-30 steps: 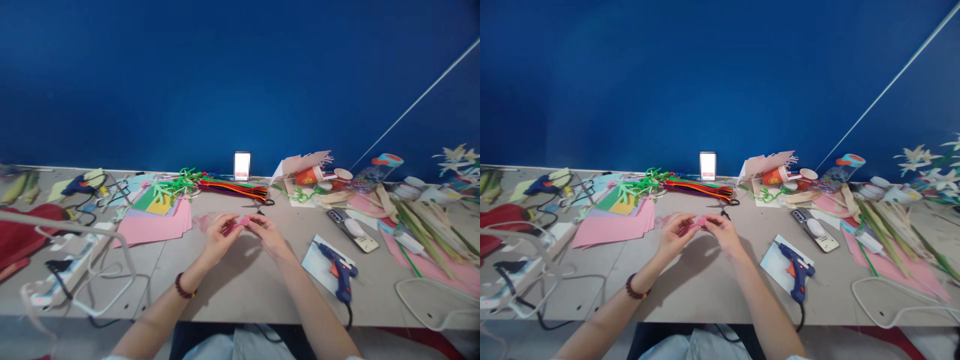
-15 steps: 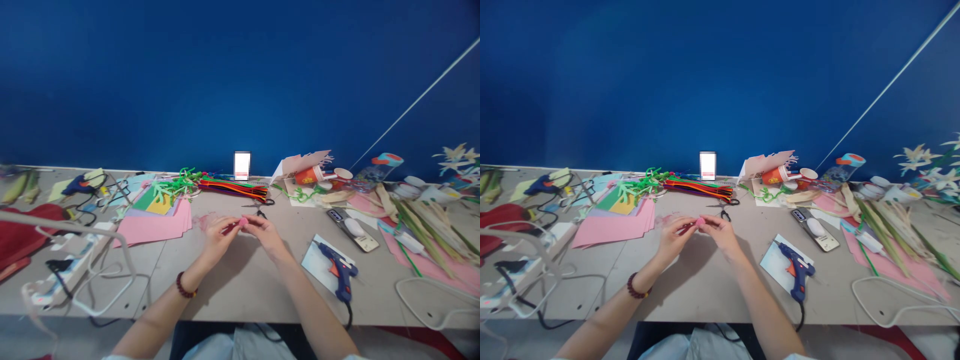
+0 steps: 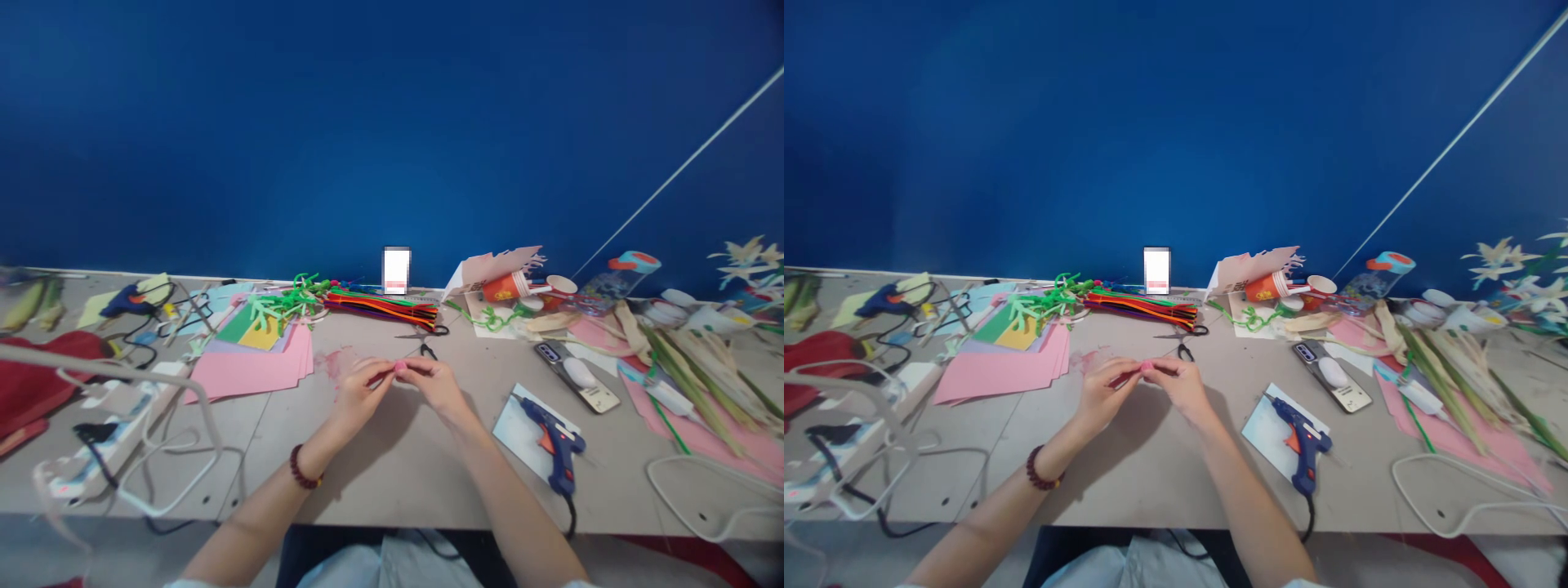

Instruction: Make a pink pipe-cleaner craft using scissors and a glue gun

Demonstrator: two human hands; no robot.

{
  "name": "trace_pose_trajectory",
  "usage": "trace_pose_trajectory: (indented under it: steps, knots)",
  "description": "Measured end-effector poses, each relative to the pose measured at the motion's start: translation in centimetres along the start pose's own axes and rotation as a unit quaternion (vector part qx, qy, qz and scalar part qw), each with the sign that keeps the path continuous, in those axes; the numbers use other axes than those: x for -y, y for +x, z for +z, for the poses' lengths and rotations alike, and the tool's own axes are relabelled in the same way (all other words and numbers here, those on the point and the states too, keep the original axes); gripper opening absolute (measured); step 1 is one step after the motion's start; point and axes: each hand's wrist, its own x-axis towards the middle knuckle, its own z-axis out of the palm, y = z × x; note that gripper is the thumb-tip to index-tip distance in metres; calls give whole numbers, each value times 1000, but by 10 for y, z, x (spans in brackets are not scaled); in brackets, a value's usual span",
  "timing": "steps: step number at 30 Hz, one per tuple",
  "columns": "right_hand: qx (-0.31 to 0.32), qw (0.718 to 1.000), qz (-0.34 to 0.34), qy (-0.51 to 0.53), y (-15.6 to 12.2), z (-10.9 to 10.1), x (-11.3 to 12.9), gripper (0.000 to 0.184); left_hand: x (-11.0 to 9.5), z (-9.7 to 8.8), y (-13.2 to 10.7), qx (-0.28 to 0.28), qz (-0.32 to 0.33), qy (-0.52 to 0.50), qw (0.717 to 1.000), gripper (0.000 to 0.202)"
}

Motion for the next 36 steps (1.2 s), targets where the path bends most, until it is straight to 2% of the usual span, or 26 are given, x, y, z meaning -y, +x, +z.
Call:
trace_pose_trajectory:
  steps: [9,24,28,33,36]
  knots:
    - [18,996,45,81,0,-2,8,33,-9,-4,6,21,-51,-39,998,18]
    - [10,993,61,102,0,0,2,25,-9,-2,6,11,-52,-59,997,14]
    - [9,993,60,104,-1,1,3,25,-6,-1,6,5,-85,-84,993,16]
    - [-12,995,45,87,-1,3,4,28,-3,1,8,7,-170,-129,977,25]
    - [-20,997,36,71,-1,3,3,27,-3,1,10,19,-197,-153,968,23]
